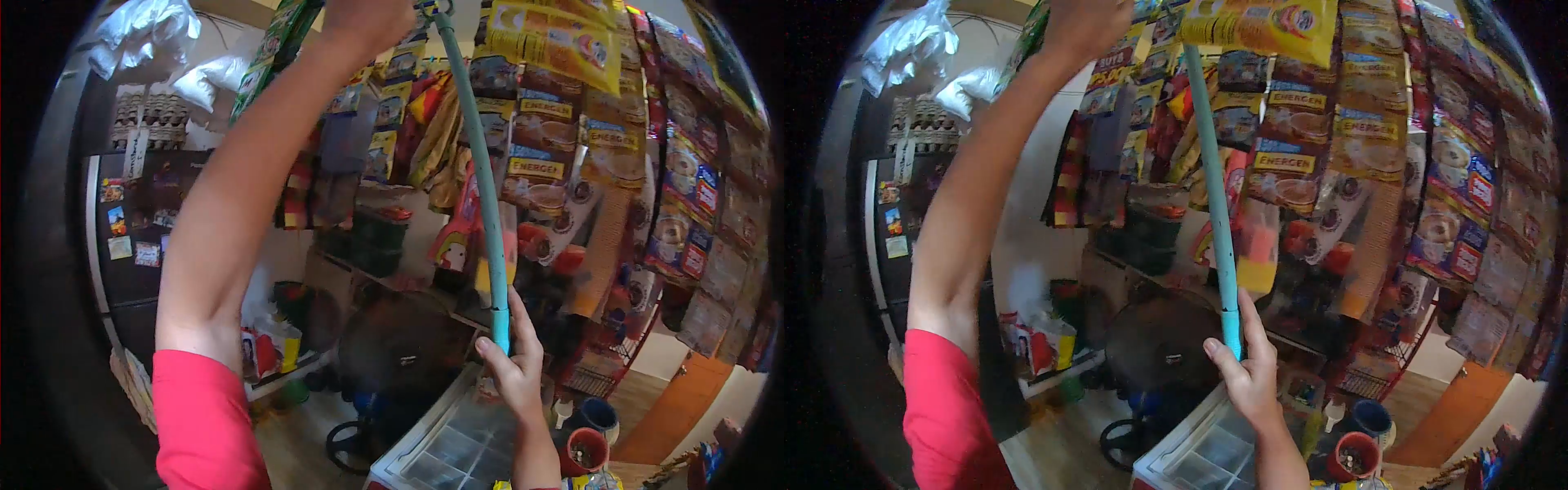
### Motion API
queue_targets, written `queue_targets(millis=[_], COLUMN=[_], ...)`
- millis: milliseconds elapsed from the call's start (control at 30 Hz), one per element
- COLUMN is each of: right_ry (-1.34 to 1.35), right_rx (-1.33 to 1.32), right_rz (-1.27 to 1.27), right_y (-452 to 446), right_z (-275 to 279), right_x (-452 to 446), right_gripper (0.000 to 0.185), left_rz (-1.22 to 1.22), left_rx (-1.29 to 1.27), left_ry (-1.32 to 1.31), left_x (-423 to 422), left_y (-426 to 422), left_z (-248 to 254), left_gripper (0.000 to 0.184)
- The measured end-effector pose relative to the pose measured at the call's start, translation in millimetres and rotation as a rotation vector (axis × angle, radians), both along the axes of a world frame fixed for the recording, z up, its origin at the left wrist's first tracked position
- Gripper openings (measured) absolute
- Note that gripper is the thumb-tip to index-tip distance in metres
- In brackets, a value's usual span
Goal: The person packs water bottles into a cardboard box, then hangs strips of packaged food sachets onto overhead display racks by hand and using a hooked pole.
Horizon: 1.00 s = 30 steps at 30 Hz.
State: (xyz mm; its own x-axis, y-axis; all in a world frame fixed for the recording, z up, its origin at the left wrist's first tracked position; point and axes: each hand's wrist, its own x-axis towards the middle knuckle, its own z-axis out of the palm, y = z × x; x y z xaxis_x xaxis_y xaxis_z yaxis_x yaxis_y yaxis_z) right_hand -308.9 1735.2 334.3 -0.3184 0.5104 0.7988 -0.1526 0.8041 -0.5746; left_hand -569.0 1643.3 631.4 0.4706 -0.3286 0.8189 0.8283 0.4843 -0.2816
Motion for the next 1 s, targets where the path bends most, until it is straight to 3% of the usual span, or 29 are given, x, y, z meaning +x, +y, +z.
queue_targets(millis=[100, 167, 300, 400, 500, 600, 700, 767, 833, 900, 1000], right_ry=[0.029, 0.049, 0.037, -0.008, -0.019, 0.017, 0.020, 0.009, 0.004, 0.008, 0.103], right_rx=[-0.005, -0.019, -0.120, -0.090, -0.012, -0.002, -0.002, 0.012, 0.046, 0.112, 0.057], right_rz=[-0.013, -0.021, -0.026, -0.079, -0.147, -0.198, -0.207, -0.195, -0.172, -0.194, -0.128], right_y=[17.6, 22.3, 21.3, 31.2, 37.7, 45.1, 51.5, 54.3, 56.7, 57.7, 52.7], right_z=[-12.1, -15.0, -15.1, -16.9, -14.8, -15.5, -13.5, -9.3, 2.3, 16.0, 29.9], right_x=[-16.3, -25.5, -33.1, -38.0, -44.4, -48.9, -51.5, -54.5, -61.1, -69.3, -82.5], right_gripper=[0.065, 0.065, 0.064, 0.063, 0.061, 0.061, 0.060, 0.060, 0.060, 0.060, 0.060], left_rz=[-0.292, -0.308, -0.507, -0.842, -1.555, -1.964, -2.039, -2.002, -2.143, -2.460, -2.586], left_rx=[-0.172, -0.090, -0.365, -0.289, -0.483, -0.882, -0.930, -0.770, -0.651, -0.555, -0.750], left_ry=[-0.002, 0.164, -0.273, -0.565, -0.809, -0.926, -0.677, -0.608, -0.562, -0.524, -0.259], left_x=[1.4, -21.1, -51.5, -94.4, -118.4, -116.5, -144.0, -152.6, -166.1, -188.0, -207.3], left_y=[36.0, 82.5, 148.9, 219.7, 243.2, 216.4, 227.5, 223.8, 223.0, 220.2, 191.8], left_z=[-33.3, -58.9, -128.4, -144.5, -137.3, -134.2, -135.2, -137.8, -140.0, -136.1, -140.0], left_gripper=[0.039, 0.041, 0.046, 0.048, 0.052, 0.048, 0.044, 0.039, 0.036, 0.035, 0.035])
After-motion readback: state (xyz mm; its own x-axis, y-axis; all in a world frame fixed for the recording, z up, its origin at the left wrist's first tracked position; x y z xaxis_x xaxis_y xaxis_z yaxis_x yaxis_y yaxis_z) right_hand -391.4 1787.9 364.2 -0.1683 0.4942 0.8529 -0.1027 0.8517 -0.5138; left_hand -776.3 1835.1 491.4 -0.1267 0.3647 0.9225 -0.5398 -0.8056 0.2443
